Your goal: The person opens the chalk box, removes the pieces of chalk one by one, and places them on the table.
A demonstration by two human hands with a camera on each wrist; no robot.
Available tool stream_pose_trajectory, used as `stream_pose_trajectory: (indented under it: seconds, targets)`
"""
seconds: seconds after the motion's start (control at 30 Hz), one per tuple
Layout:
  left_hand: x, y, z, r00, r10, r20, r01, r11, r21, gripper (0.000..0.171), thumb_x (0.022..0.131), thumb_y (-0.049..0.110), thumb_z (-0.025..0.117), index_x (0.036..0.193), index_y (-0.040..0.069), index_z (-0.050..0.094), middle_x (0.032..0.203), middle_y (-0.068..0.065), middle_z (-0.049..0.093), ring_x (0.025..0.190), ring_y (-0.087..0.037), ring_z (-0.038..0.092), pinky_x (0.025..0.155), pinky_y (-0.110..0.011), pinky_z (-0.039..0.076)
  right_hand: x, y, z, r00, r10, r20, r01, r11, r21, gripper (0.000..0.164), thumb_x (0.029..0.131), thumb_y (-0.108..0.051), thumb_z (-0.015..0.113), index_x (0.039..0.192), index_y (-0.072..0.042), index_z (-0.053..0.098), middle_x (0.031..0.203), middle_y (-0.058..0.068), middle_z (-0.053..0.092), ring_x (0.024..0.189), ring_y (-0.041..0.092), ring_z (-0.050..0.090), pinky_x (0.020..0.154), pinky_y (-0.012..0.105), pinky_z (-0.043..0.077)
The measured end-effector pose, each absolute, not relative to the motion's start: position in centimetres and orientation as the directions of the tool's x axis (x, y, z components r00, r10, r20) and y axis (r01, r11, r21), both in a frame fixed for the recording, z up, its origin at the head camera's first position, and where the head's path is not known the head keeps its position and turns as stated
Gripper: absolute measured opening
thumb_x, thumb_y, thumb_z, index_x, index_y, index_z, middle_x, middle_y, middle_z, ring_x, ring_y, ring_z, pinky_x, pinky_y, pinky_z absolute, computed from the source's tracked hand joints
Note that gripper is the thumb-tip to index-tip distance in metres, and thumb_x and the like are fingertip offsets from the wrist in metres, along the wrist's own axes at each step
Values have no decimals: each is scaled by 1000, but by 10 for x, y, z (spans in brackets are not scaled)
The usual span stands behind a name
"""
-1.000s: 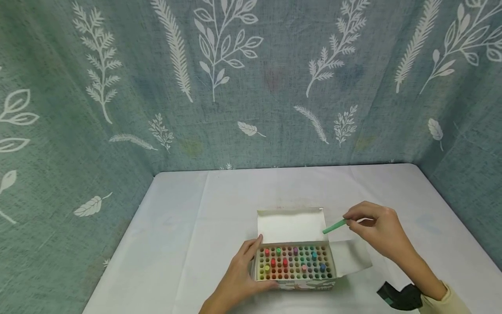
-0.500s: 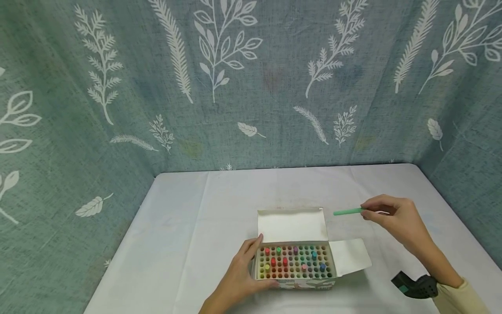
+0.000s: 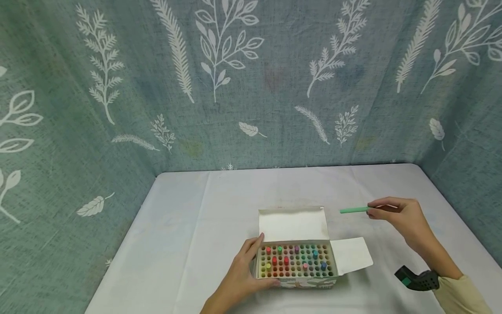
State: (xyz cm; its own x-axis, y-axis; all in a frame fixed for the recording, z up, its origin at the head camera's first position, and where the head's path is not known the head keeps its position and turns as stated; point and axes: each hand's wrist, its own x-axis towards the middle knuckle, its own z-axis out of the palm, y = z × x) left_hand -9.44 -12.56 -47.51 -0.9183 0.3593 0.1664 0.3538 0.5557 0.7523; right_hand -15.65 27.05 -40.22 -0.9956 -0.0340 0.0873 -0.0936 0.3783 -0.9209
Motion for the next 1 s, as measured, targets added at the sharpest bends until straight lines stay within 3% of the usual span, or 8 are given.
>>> stream_pose_trajectory:
  seconds: [0.5, 0.8, 1.0]
  targets:
    - [-95, -127, -478, -912, 367, 185, 375, 560, 739, 106, 66, 51, 82, 150, 14, 28, 136, 0, 41, 123, -23, 46, 95, -44, 47, -172, 288, -436, -1000, 1, -7, 7, 371, -929, 44, 91, -22, 66, 117, 13, 59, 92, -3, 70, 83, 10, 68, 73, 11, 50]
    - [-95, -128, -478, -911, 370, 183, 377, 563, 736, 106, 67, 53, 80, 150, 14, 28, 137, 1, 41, 126, -25, 44, 97, -46, 46, -184, 301, -467, -994, 61, -89, 103, 290, -951, 42, 86, -25, 71, 113, 7, 64, 88, -10, 68, 82, 9, 69, 76, 21, 54]
    - [-96, -129, -477, -911, 369, 183, 376, 565, 734, 106, 66, 53, 81, 150, 14, 29, 137, 1, 41, 126, -24, 44, 97, -46, 45, -186, 299, -474, -989, 96, -115, 140, 309, -941, 48, 87, -20, 70, 118, 15, 58, 89, -9, 65, 79, 7, 68, 73, 21, 55]
